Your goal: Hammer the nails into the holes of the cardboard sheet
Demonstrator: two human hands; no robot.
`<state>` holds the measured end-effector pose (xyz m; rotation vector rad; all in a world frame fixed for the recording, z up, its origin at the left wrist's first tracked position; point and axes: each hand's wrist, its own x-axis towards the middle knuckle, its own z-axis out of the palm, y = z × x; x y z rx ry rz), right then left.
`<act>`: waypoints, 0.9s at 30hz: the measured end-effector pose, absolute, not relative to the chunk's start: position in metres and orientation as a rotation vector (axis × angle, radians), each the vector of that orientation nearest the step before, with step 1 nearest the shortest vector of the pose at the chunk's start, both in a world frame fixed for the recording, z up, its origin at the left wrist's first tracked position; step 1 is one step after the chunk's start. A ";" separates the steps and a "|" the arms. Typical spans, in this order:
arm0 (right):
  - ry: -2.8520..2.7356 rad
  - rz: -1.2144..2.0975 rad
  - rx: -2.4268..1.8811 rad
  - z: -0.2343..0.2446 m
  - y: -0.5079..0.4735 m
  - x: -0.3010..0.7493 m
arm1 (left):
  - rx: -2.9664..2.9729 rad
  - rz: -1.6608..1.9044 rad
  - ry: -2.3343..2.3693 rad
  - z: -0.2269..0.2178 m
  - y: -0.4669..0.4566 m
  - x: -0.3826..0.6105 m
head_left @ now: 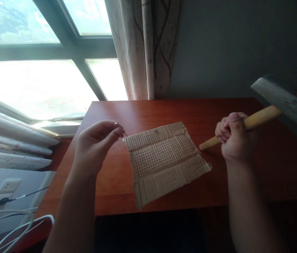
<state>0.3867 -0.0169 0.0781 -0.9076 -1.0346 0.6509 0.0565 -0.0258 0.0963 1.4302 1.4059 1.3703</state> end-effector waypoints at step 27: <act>-1.089 0.620 -0.912 0.076 -0.018 0.389 | 1.886 1.068 1.379 0.062 0.014 0.108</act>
